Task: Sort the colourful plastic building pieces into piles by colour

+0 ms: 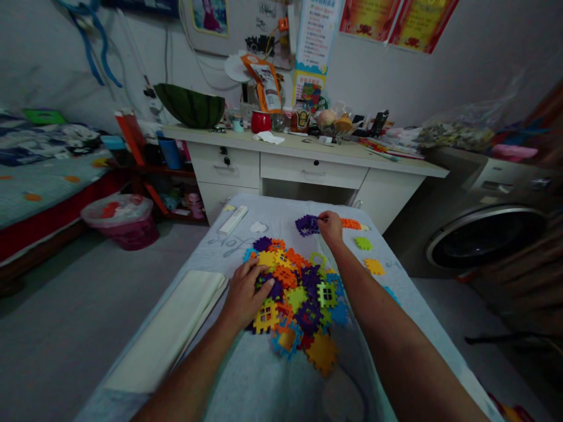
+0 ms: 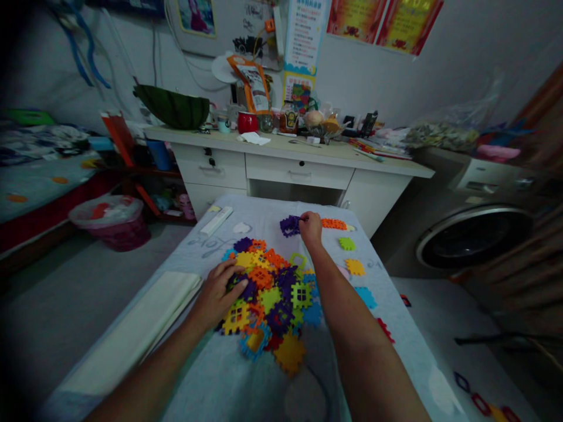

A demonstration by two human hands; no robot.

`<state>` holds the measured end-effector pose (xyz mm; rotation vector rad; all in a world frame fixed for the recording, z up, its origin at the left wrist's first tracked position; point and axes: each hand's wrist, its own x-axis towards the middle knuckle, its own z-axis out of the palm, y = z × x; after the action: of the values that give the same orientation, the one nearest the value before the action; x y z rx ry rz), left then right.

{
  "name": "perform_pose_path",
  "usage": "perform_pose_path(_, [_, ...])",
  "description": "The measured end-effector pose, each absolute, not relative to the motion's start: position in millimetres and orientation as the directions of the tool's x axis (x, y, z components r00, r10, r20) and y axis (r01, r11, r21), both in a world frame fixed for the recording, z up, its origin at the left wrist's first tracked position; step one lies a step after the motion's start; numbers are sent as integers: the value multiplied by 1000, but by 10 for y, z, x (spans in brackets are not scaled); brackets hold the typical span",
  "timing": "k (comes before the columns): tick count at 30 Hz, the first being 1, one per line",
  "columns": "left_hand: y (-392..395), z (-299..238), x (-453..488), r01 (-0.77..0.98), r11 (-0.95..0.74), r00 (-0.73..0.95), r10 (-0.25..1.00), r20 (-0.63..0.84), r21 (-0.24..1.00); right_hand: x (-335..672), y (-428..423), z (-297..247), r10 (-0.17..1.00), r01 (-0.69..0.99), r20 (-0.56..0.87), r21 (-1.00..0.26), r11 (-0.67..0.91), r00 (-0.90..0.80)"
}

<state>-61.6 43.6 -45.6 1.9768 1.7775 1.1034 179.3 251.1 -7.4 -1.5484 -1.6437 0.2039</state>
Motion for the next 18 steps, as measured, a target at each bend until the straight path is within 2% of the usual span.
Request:
perform_pose_path(3, [434,-457,-613,733,-214,-40,934,355,646,1743,2583,-109,876,798,464,-573,188,127])
perform_pose_path(7, [436,-475,-620,735,-218,-36,933,357,642,1742,2559,-148,920,827,392,-523,206,18])
perform_pose_path(13, [437,-480,-625,750,-218,-32,931,364,625,1999,2310,-51,920,823,391,-513,244,-29])
perform_pose_path(15, [436,-474,-622,753,-223,-31,927,373,619,2112,2188,-13,938,813,342,-531,238,-52])
perform_pose_path(18, [432,-466,-616,761,-234,-27,921,389,605,2230,1998,9,973,819,190,-531,216,-133])
